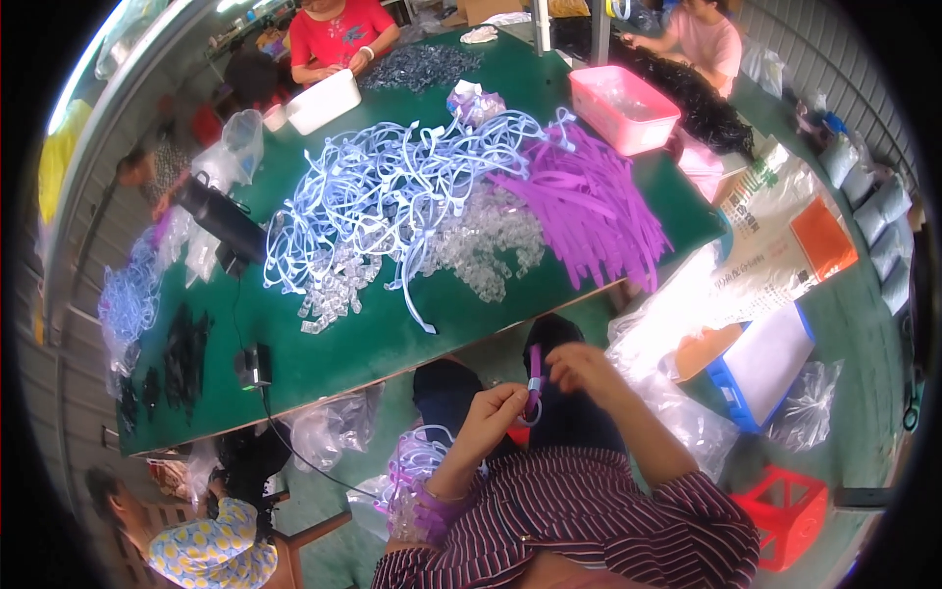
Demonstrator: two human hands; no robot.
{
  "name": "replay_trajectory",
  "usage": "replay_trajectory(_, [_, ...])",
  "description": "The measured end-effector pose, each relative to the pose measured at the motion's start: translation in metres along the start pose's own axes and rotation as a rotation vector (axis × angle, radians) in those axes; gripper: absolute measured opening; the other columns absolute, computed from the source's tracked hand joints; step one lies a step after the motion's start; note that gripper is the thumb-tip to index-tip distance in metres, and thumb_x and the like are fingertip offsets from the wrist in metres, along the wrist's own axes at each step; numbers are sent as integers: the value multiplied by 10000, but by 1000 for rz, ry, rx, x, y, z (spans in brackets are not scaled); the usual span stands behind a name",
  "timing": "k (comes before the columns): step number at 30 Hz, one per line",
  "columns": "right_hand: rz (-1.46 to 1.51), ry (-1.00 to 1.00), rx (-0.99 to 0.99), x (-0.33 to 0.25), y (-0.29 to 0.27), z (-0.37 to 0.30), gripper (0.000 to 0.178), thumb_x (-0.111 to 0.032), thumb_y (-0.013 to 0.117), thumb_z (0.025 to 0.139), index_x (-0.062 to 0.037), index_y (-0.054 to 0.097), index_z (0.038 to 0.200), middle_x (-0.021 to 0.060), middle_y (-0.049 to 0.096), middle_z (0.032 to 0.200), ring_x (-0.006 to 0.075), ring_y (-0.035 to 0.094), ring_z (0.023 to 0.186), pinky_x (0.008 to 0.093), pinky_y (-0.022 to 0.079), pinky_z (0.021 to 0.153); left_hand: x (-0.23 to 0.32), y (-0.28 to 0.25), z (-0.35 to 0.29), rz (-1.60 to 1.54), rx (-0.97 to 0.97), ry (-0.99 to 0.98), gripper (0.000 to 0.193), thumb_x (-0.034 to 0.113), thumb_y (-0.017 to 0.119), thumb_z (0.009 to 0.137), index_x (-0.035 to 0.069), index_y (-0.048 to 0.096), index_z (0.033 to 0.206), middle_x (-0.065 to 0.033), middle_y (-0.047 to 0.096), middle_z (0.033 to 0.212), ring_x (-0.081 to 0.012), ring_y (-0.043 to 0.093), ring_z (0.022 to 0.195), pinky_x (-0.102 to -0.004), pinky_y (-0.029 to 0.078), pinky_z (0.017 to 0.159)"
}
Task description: The person assembles toy accessories by hand, attaching clear plastic clips to purple fabric strips.
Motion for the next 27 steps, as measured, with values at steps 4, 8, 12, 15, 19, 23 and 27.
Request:
replay_trajectory(4, [144,-102,-191,18,34,-10,172,-168,511,878,-20,599,864,37,584,748,101,534,621,222,430,563,-4,17,2,130,-55,5,263,212,482,912,-24,596,928,48,498,694,-21,432,643,-170,348,557])
replay_trajectory(8, [525,-373,150,-39,-29,-2,161,-175,485,890,-30,555,884,59,577,802,91,477,553,200,385,522,7,41,-11,100,-259,12,257,207,476,914,-21,593,912,42,508,691,-31,438,653,-179,356,579])
replay_trajectory(12, [622,-286,-73,-61,-41,-10,142,-177,480,892,-54,527,839,66,560,836,75,390,446,205,340,428,28,54,-16,156,-277,29,231,175,494,904,-36,590,917,15,542,740,-54,472,700,-209,392,625])
replay_trajectory(15, [-205,-14,-75,-32,18,-31,160,-159,479,890,-46,541,795,50,541,653,87,434,438,262,333,395,13,42,-5,239,-180,12,222,160,502,895,-42,589,922,-28,564,741,-67,491,704,-225,404,614])
replay_trajectory(19, [-577,-567,56,-57,30,-38,121,-142,548,840,-23,535,826,158,471,584,244,490,434,365,382,438,24,36,2,450,-136,91,200,144,508,883,-42,578,913,-86,553,671,-85,495,642,-249,407,568])
replay_trajectory(23, [-820,-658,278,-60,-1,-19,110,-134,551,837,-26,539,820,162,506,610,274,539,511,335,397,472,17,48,-1,402,-189,90,207,147,486,896,-42,572,891,-92,555,664,-121,498,618,-272,415,569])
replay_trajectory(27, [-674,-620,213,-55,5,-13,103,-129,536,848,-31,567,851,122,543,616,221,552,513,305,405,477,15,43,6,411,-134,67,208,166,501,888,-23,586,883,-81,552,662,-132,522,612,-270,422,565])
Point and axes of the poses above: each hand's wrist, its own z-axis towards the middle knuckle, its own y-axis out of the palm, x = y × z, the point moved 10 cm from there along z, towards the middle knuckle
